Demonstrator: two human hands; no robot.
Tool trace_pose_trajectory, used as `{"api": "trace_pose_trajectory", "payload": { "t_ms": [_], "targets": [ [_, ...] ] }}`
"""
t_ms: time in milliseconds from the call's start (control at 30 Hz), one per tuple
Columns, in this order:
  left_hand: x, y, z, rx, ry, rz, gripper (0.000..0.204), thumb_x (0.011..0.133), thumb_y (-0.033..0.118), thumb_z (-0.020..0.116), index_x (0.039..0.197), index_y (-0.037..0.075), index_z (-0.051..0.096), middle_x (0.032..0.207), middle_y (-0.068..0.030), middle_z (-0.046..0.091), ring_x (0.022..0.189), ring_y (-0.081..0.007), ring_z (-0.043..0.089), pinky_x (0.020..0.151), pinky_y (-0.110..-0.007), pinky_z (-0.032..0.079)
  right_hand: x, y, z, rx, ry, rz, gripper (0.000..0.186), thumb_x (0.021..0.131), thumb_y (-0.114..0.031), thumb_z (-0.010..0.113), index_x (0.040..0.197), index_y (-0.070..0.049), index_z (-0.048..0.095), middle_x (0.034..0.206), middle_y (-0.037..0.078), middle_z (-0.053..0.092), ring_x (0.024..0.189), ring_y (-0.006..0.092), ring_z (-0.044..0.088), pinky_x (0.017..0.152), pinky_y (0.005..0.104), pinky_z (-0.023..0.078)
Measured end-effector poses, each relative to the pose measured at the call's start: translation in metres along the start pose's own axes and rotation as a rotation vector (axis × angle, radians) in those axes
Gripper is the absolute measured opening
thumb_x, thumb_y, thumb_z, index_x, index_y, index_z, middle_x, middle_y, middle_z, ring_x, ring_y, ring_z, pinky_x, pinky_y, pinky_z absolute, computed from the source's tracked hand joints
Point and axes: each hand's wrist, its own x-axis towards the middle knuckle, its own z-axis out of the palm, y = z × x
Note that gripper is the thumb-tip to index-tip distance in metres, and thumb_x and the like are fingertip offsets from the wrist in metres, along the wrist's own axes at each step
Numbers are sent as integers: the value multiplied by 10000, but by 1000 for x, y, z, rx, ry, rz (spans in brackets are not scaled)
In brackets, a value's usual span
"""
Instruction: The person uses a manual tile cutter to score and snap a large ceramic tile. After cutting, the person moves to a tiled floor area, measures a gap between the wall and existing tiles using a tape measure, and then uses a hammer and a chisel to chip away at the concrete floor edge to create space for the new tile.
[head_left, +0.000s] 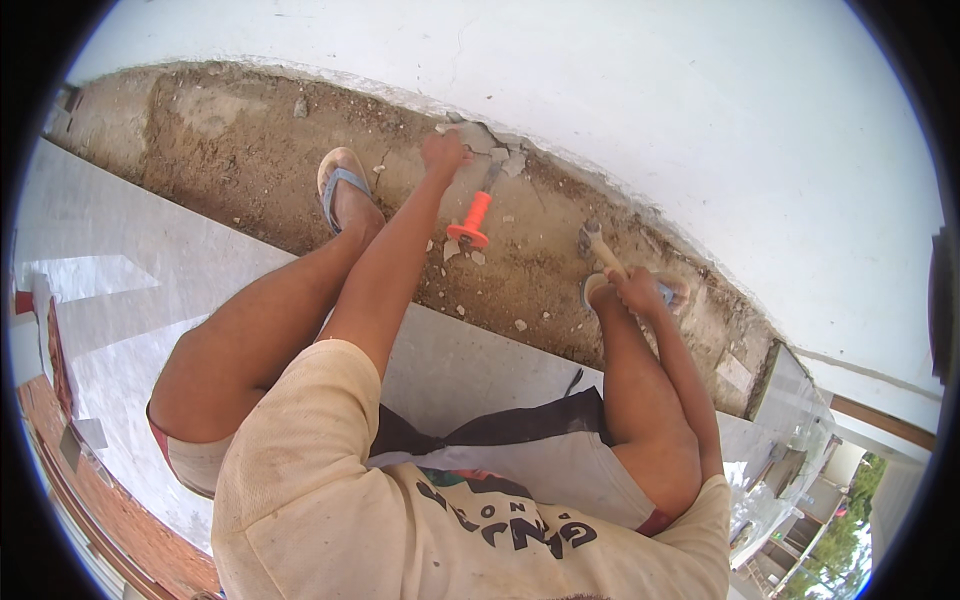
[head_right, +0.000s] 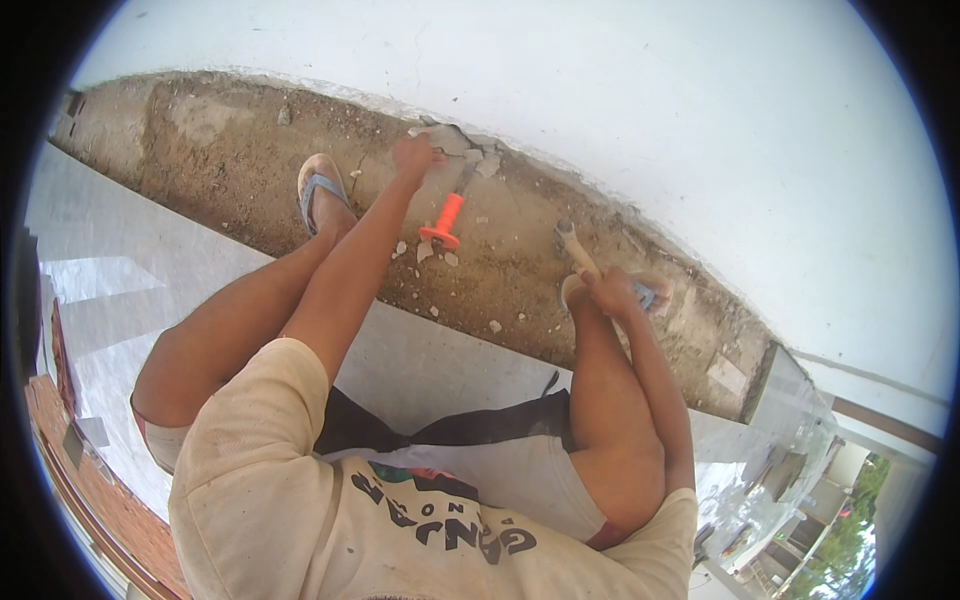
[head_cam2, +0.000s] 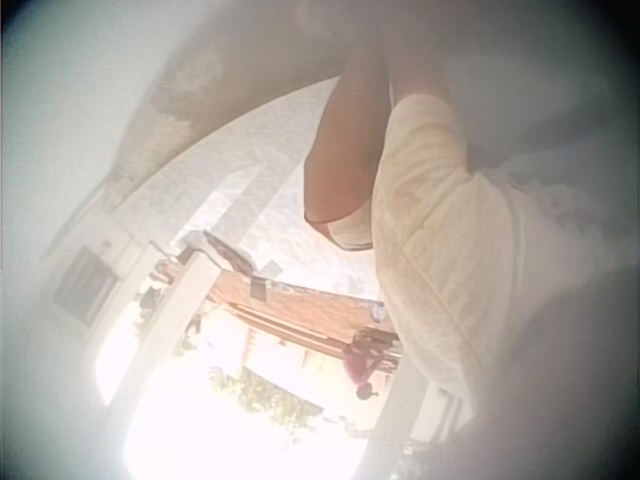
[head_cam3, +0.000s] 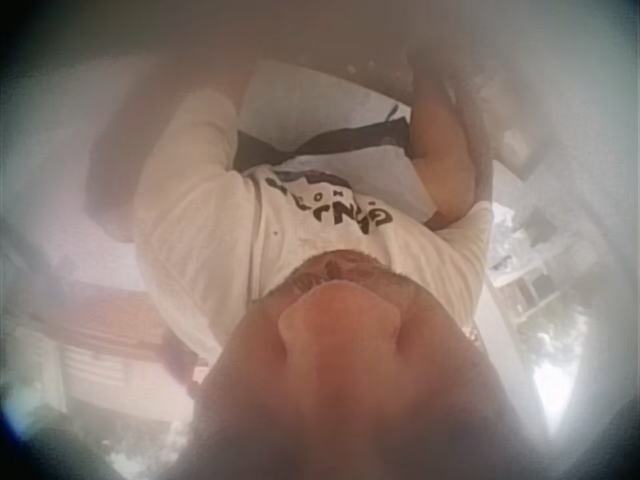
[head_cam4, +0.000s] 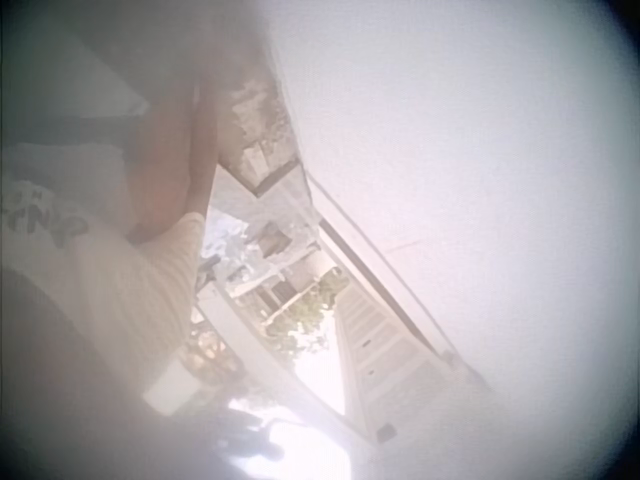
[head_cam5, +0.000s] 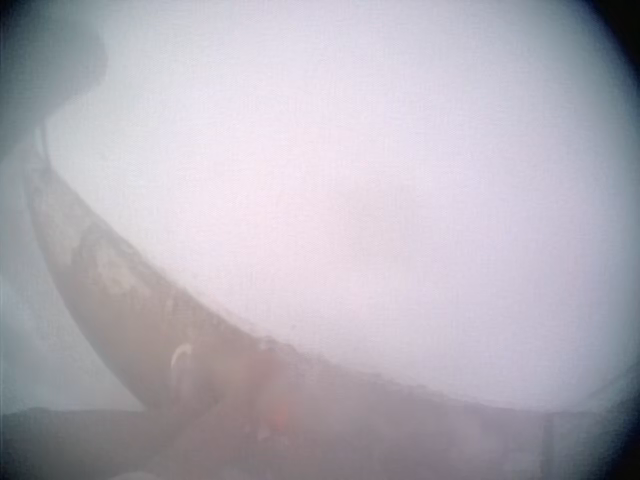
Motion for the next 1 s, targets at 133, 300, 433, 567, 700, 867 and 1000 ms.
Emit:
{"api": "trace_pose_trajectory", "payload": {
  "t_ms": [133,300,433,567,700,867,1000],
  "targets": [
    [-5,9,-32,13,-71,22,367,895,207,532,920,-157,573,773,-218,665,584,-270,679,477,-351,569,5,3,3,22,-6,-18,480,885,-457,631,889,23,653,652,48,571,505,150,543,447,310,440],
    [-19,63,-62,146,-136,48,387,882,215,550,956,-163,580,764,-219,664,576,-261,669,478,-346,566,2,8,2,48,3,-26,489,889,-450,627,863,38,642,652,53,575,501,154,548,440,310,443],
    [-22,120,-82,284,-135,77,426,877,249,562,1000,-158,587,783,-206,672,600,-242,670,511,-338,574,9,11,1,22,-38,-16,489,892,-445,624,849,42,634,641,52,568,504,154,549,435,311,441],
    [-35,188,-106,558,-183,149,458,876,296,562,1056,-123,593,816,-187,682,619,-228,669,541,-327,578,12,18,3,61,-44,-13,478,889,-441,626,816,31,625,619,49,547,492,153,529,424,314,423],
    [-41,261,-156,822,-192,228,454,864,308,566,1061,-99,606,816,-186,679,615,-231,663,546,-326,574,14,21,2,70,-57,-26,475,881,-448,636,787,17,613,609,47,532,480,155,509,416,319,406],
    [-65,321,-250,1125,-158,264,399,871,261,536,968,-122,591,756,-228,643,587,-309,657,500,-365,560,7,18,-3,44,-70,-25,489,878,-446,641,757,25,599,609,59,548,466,160,512,415,329,407],
    [-105,335,-347,1167,-64,152,393,870,251,541,973,-128,568,738,-233,626,563,-302,644,462,-391,538,4,16,-1,14,-62,-26,496,880,-438,641,741,37,599,603,70,560,455,167,515,415,333,415]
  ]
}}
